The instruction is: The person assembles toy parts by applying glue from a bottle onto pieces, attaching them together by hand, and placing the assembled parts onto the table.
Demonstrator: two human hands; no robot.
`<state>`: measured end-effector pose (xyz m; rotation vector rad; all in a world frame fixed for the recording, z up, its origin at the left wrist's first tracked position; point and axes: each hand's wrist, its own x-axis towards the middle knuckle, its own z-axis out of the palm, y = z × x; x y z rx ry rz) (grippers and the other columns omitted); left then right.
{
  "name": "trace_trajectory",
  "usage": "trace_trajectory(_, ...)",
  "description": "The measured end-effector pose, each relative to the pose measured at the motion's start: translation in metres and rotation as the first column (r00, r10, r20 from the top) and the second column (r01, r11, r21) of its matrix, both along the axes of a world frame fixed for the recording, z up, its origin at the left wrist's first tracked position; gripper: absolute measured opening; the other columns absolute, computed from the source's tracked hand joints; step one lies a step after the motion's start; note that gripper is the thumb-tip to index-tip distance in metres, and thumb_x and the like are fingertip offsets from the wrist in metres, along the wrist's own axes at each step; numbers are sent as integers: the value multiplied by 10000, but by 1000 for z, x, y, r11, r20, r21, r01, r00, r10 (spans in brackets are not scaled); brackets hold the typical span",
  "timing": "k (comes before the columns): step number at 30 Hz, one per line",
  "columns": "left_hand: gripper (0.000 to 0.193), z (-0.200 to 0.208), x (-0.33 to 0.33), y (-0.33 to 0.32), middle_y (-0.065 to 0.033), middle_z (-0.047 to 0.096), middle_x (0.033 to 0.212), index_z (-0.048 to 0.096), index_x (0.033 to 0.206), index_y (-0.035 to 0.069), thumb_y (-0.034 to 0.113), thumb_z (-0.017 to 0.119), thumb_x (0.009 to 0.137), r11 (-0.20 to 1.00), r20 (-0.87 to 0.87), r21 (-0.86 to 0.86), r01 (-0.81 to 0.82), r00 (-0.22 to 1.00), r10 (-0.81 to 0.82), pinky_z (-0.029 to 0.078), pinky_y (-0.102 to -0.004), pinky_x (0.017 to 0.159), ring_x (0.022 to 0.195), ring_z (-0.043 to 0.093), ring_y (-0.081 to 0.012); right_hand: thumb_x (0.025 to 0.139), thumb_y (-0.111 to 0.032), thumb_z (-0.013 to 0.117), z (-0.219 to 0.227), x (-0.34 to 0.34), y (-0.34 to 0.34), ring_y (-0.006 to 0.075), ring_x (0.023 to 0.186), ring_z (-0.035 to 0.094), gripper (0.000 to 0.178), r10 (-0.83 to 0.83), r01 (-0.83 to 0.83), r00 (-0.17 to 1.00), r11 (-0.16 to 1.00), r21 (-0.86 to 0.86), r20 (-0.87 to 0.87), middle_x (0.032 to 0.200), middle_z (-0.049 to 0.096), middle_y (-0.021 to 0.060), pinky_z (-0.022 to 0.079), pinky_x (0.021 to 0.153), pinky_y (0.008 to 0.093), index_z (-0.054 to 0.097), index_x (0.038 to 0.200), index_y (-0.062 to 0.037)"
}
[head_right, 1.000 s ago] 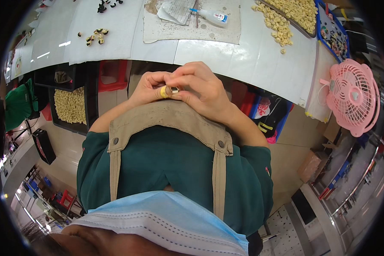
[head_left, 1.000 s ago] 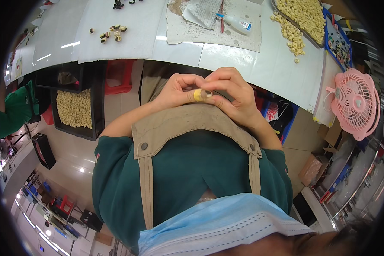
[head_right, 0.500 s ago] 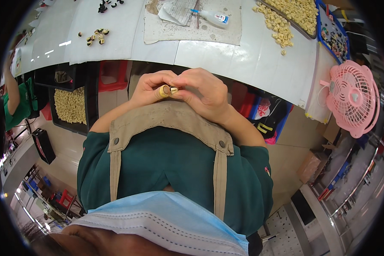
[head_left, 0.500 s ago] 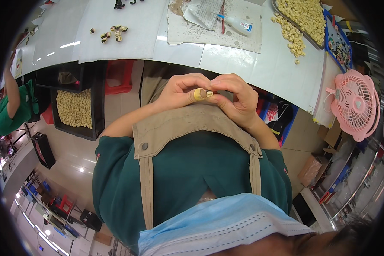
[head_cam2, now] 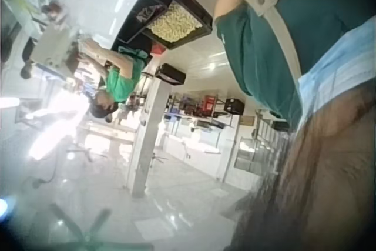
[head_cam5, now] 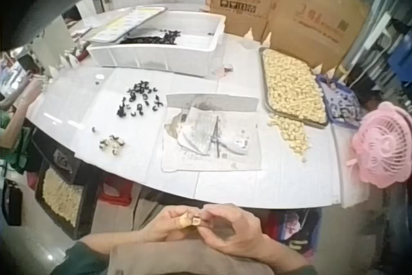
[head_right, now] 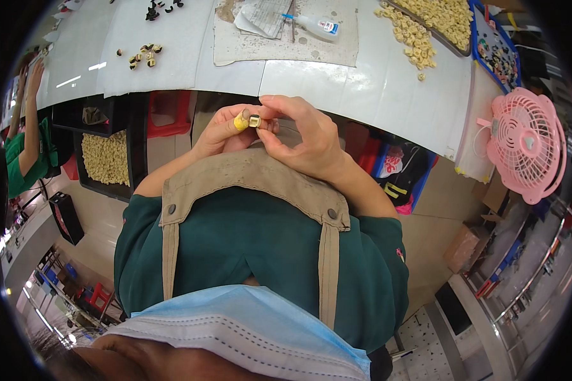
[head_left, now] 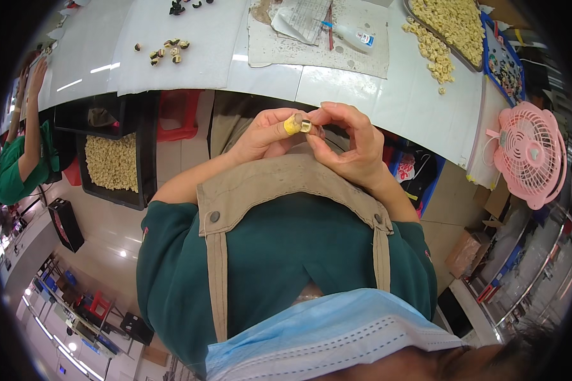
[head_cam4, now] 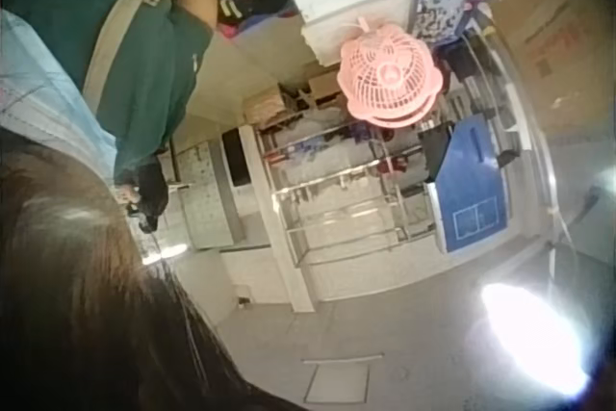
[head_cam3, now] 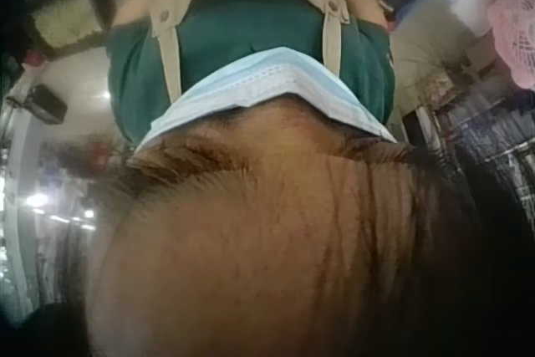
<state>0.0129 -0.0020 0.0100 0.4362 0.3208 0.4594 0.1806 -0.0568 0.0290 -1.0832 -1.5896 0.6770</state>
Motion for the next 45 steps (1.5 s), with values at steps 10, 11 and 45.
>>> trace_trajectory(10, 276, -10, -1, 2, -107, 587, 1024, 566, 1031, -32, 205, 522, 897, 1000, 79, -4, 22, 997, -22, 390, -325, 921, 1000, 542, -179, 652, 46, 687, -4, -3, 4, 141, 679, 622, 484, -95, 93, 995, 993, 78, 23, 810, 616, 81, 509, 606, 222, 503, 1094, -21)
trace_trajectory(11, 274, -11, -1, 3, -105, 588, 1023, 566, 1031, -30, 204, 523, 897, 1000, 81, -18, 21, 996, -20, 391, -327, 921, 1000, 542, -181, 652, 46, 687, -2, -3, 5, 141, 679, 622, 484, -94, 92, 995, 993, 77, 23, 810, 616, 81, 509, 606, 222, 503, 1094, -21)
trace_trajectory(45, 136, -1, -70, 229, -125, 592, 845, 644, 864, 46, 69, 594, 740, -89, -168, 701, 707, 286, 943, 457, -386, 688, 782, 574, -302, 720, 19, 656, -5, 12, 12, 156, 770, 610, 412, -216, 223, 972, 972, -70, 95, 861, 641, 93, 481, 722, 259, 526, 1110, -11)
